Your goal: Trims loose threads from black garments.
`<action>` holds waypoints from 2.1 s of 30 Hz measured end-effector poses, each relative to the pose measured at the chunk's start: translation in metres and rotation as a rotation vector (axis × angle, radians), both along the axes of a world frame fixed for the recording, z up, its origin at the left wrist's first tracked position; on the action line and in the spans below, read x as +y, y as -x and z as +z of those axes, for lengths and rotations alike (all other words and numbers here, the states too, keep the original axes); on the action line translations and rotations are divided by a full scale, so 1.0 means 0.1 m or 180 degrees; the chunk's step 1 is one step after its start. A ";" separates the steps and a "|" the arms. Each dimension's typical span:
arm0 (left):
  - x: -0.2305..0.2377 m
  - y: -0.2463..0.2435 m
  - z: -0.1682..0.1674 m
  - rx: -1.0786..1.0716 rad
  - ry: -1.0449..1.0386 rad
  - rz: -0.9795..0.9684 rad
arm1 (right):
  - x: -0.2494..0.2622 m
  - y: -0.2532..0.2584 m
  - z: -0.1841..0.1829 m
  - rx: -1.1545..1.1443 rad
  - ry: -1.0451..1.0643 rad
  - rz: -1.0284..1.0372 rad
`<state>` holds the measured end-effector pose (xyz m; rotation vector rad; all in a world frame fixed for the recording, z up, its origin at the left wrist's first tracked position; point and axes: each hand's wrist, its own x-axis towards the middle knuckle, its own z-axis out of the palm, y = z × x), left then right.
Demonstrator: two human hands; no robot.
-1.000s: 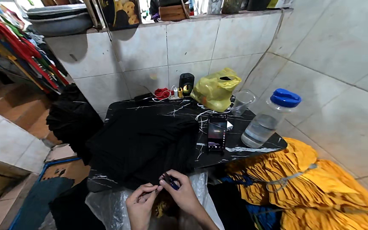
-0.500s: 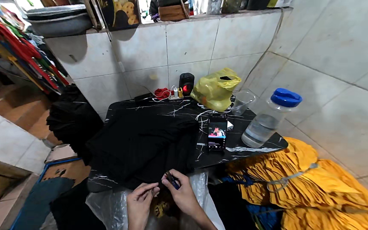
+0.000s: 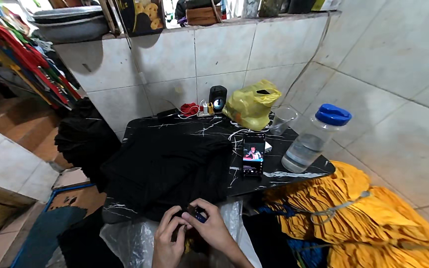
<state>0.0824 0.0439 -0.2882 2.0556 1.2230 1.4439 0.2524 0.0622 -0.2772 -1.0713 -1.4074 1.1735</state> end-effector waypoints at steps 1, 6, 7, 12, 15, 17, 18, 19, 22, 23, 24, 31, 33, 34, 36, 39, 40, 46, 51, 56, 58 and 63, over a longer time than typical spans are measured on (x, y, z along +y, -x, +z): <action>0.00 0.00 0.00 -0.0059 0.0033 -0.0050 | 0.00 0.00 0.00 -0.0054 -0.0045 -0.0012; 0.00 -0.03 0.00 -0.0663 0.0251 -0.0019 | -0.02 0.04 -0.01 -0.0178 -0.0228 -0.0431; 0.00 -0.05 0.01 -0.0754 0.0251 0.0065 | -0.02 0.05 -0.02 -0.0059 -0.0163 -0.0464; 0.03 -0.17 0.01 -0.0618 0.0012 0.0307 | -0.02 0.07 0.00 0.0447 0.0122 -0.0467; 0.04 -0.26 -0.03 -0.0622 -0.0200 0.0463 | -0.03 0.08 0.01 0.0605 0.0242 -0.0494; 0.04 -0.29 -0.03 -0.0646 -0.0239 0.0632 | -0.03 0.07 -0.03 0.0545 0.0231 -0.0482; 0.05 -0.29 -0.03 -0.0627 -0.0204 0.0706 | -0.03 0.07 -0.04 0.0484 0.0190 -0.0467; 0.06 -0.30 -0.03 -0.0646 -0.0117 0.0722 | -0.04 0.07 -0.05 0.0413 0.0137 -0.0458; 0.04 -0.30 -0.02 -0.1079 0.0274 0.0439 | -0.05 0.08 -0.04 0.0250 0.0040 -0.0387; 0.04 -0.30 -0.01 -0.1215 0.0356 0.0315 | -0.05 0.08 -0.04 0.0180 0.0013 -0.0369; 0.03 -0.29 -0.01 -0.1308 0.0408 0.0196 | -0.05 0.08 -0.04 0.0109 -0.0009 -0.0354; 0.00 -0.28 0.04 -0.1816 0.0532 -0.0212 | -0.07 0.05 0.00 -0.0659 -0.0432 -0.0525; 0.02 -0.22 0.02 -0.1718 0.0416 -0.0122 | -0.08 -0.04 0.02 -0.1140 -0.0754 -0.0697; 0.02 -0.19 0.02 -0.1637 0.0359 -0.0050 | -0.08 -0.08 0.03 -0.1329 -0.0907 -0.0741; 0.01 -0.16 0.01 -0.1516 0.0301 0.0094 | -0.09 -0.18 0.02 -0.1657 -0.1194 -0.0680; 0.01 -0.15 -0.01 -0.1268 0.0176 0.0137 | -0.10 -0.25 0.03 -0.2044 -0.1549 -0.0394; 0.01 -0.15 -0.02 -0.1175 0.0131 0.0137 | -0.11 -0.24 0.04 -0.2105 -0.1607 -0.0343; 0.01 -0.15 -0.05 -0.1064 0.0094 0.0143 | -0.08 -0.17 0.04 -0.2380 -0.1677 -0.0541; 0.00 -0.13 -0.05 -0.1080 0.0140 0.0047 | -0.08 -0.10 0.03 -0.2381 -0.1872 -0.0712; 0.00 -0.15 0.03 -0.1248 0.0223 0.0057 | -0.02 -0.01 0.06 -0.0772 -0.0292 -0.0465; -0.01 -0.15 0.07 -0.1327 0.0260 0.0073 | 0.02 0.00 0.03 -0.0068 -0.0106 -0.0254; -0.12 0.03 0.00 -0.0127 0.0733 -0.0391 | 0.08 -0.08 -0.05 0.0603 0.0056 -0.0015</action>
